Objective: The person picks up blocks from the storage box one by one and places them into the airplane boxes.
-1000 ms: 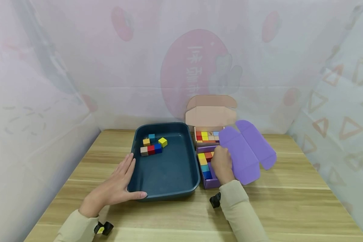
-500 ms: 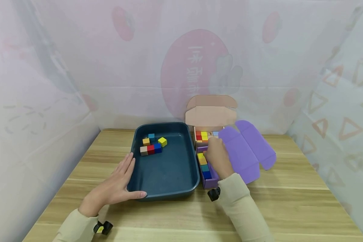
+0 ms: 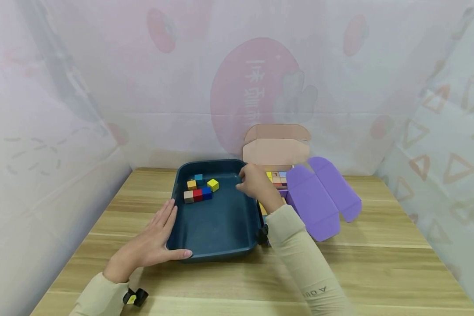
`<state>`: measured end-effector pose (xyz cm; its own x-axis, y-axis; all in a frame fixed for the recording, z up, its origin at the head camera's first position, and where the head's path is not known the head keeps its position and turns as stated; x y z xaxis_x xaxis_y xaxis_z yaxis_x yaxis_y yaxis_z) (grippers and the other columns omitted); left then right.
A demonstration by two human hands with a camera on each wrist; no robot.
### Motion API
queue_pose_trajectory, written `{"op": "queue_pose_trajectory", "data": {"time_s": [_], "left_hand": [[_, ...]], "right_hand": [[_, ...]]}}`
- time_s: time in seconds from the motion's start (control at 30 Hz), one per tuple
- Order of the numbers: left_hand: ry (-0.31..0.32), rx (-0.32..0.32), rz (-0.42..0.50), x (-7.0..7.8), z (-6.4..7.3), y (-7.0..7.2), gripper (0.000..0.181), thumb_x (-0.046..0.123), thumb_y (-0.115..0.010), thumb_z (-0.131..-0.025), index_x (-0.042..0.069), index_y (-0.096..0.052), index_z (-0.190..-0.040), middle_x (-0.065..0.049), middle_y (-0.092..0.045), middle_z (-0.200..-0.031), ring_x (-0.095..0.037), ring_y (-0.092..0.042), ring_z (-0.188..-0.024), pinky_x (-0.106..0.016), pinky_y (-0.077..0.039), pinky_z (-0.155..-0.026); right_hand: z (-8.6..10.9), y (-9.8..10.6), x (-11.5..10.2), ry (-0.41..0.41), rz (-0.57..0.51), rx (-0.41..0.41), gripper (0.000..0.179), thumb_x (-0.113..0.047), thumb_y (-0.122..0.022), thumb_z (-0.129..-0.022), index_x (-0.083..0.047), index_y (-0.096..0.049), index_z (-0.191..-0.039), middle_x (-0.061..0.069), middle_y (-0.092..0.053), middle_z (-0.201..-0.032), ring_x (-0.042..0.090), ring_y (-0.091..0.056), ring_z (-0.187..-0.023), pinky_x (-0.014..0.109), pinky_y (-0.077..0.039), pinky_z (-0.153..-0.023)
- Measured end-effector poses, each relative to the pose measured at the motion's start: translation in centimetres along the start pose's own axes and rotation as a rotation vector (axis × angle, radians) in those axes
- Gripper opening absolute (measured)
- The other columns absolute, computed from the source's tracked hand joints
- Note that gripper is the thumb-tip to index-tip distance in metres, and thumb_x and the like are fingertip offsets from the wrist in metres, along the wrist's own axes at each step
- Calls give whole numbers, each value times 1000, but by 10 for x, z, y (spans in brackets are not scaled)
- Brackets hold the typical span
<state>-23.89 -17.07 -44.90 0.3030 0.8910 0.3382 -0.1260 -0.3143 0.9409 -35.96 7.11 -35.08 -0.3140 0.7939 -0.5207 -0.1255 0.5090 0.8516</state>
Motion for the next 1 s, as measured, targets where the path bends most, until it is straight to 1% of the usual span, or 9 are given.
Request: {"op": "queue_pose_trajectory", "data": {"time_s": [0.17,0.33,0.53,0.57,0.6,0.63,0.8,0.83,1.0], "left_hand": [[1,-4,4,2,0,0,141,91,-62,-77,-1,-7,-168,-17,2,-179,-41,0,-167,-63,-14,-133],[4,-11,9,3,2,-1,140,91,-63,-77,-1,-7,-168,-18,3,-179,-40,0,-167,-63,-14,-133],[1,-5,8,4,3,0,140,91,-63,-77,-1,-9,-168,-18,2,-179,-40,-1,-167,-63,-15,-133],[0,-3,7,4,3,0,140,91,-63,-77,-1,-9,-168,-18,1,-179,-40,-1,-167,-63,-15,-133],[-2,0,6,3,3,0,140,91,-63,-77,-1,-10,-168,-18,1,-179,-40,-1,-167,-63,-16,-132],[-1,0,5,3,3,0,140,91,-63,-77,-1,-10,-168,-18,1,-179,-40,-1,-167,-63,-15,-133],[-6,-1,5,4,4,-1,139,90,-63,-78,-1,-9,-168,-18,2,-179,-40,0,-167,-62,-15,-133],[-5,-3,6,4,4,-1,139,89,-64,-78,0,-9,-168,-18,1,-179,-40,0,-167,-62,-15,-133],[0,-5,9,5,6,0,137,87,-65,-78,0,-9,-169,-17,1,-179,-39,0,-167,-62,-15,-133]], "right_hand": [[-20,-23,-5,-20,23,-62,38,-18,-79,-97,1,-72,-129,17,-74,-124,28,-72,-109,41,-63,-99],[-37,-43,-4,-16,24,-55,38,-21,-80,-96,-1,-74,-127,14,-76,-121,26,-73,-107,40,-63,-98],[-54,-63,-1,-28,-13,-34,41,-20,-80,-96,1,-73,-129,15,-77,-120,29,-72,-112,44,-61,-102],[-57,-66,0,-32,-10,-22,39,-20,-81,-95,1,-73,-127,15,-77,-117,27,-72,-107,44,-61,-102],[-60,-70,2,-42,-15,-21,31,-20,-80,-95,2,-75,-116,13,-76,-103,25,-71,-95,40,-62,-95],[-63,-73,5,-55,-13,-16,30,-19,-80,-96,2,-75,-115,13,-75,-103,23,-69,-90,39,-62,-93],[-70,-92,18,-143,-41,-30,31,-21,-79,-96,2,-74,-116,16,-71,-116,25,-65,-94,40,-62,-94],[-70,-95,19,-155,-43,-29,38,-22,-80,-96,0,-73,-127,17,-69,-130,27,-67,-105,44,-61,-101],[-74,-108,16,-147,-47,-22,31,-23,-80,-96,-1,-76,-117,15,-72,-120,26,-67,-98,43,-63,-98]]}}
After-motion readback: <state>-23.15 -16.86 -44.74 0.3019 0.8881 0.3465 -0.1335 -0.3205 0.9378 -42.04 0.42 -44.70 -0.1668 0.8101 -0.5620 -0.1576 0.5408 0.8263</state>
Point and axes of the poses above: each hand's wrist, its own z-axis away from the middle knuckle, its own y-axis out of the back of the hand, x = y × z, the point moved 10 cm from there along -z, towards the middle knuckle
